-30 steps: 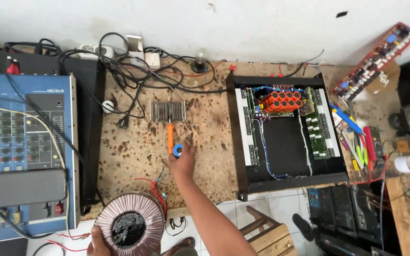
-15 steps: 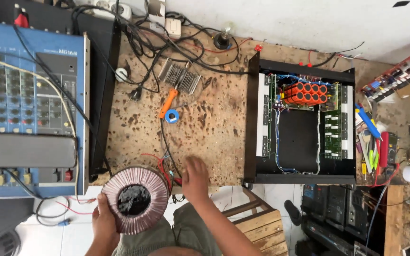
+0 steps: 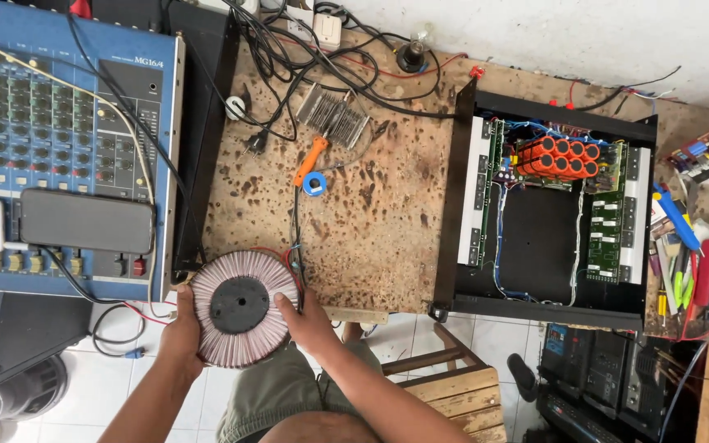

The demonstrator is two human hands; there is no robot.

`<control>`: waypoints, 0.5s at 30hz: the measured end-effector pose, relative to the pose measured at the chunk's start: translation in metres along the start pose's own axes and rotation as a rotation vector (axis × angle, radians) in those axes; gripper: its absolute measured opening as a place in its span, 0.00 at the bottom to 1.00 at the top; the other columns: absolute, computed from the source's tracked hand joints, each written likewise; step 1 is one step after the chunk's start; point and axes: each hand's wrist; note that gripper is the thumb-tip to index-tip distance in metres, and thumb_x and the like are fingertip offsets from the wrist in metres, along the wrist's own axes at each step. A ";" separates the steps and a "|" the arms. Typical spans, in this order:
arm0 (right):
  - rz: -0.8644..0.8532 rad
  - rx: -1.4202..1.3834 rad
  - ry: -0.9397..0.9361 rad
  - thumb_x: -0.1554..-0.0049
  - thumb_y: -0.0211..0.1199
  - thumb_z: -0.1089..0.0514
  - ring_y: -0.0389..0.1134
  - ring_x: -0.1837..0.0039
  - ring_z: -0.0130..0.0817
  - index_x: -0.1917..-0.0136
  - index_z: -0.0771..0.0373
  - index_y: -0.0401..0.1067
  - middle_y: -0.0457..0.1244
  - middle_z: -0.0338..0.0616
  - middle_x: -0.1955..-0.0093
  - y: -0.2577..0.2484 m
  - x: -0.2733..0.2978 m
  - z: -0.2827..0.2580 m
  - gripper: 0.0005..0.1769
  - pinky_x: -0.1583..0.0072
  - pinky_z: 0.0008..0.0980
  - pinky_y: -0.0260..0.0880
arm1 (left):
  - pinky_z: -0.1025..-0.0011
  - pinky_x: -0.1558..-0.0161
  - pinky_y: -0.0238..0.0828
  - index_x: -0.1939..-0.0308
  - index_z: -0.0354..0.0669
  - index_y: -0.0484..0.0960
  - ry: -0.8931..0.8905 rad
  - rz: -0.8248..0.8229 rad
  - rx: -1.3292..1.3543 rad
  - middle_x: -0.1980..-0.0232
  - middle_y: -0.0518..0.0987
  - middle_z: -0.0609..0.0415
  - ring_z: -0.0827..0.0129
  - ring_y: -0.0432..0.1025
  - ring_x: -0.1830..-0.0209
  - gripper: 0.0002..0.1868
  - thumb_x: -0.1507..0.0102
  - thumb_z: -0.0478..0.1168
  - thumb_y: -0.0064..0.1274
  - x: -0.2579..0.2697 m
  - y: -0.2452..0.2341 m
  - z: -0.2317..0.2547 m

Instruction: Repairing an electronic device by inspecting and cleaning a toroidal transformer at a workbench.

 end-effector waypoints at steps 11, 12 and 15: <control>0.109 -0.310 0.185 0.56 0.73 0.32 0.50 0.17 0.47 0.18 0.57 0.49 0.49 0.48 0.17 0.006 0.016 -0.016 0.63 0.23 0.48 0.56 | 0.53 0.43 0.75 0.36 0.24 0.71 0.047 0.019 0.219 0.40 0.79 0.40 0.50 0.75 0.45 0.47 0.37 0.69 0.52 0.030 -0.001 -0.028; 0.074 -0.384 0.113 0.53 0.73 0.41 0.61 0.25 0.41 0.26 0.57 0.60 0.60 0.46 0.26 0.003 0.020 -0.010 0.48 0.27 0.42 0.62 | 0.53 0.45 0.72 0.37 0.24 0.72 0.064 0.032 0.159 0.41 0.78 0.39 0.50 0.73 0.46 0.46 0.36 0.69 0.50 0.043 -0.003 -0.031; 0.086 -0.480 -0.009 0.54 0.74 0.45 0.71 0.37 0.33 0.37 0.56 0.75 0.72 0.41 0.41 -0.008 0.035 0.033 0.33 0.33 0.35 0.68 | 0.55 0.44 0.66 0.39 0.29 0.77 0.168 0.056 -0.003 0.43 0.80 0.38 0.53 0.71 0.43 0.39 0.33 0.65 0.46 0.060 -0.006 -0.057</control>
Point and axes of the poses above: each hand's wrist, its own x-axis away from the middle knuckle, its own y-axis out of the palm, z = x × y
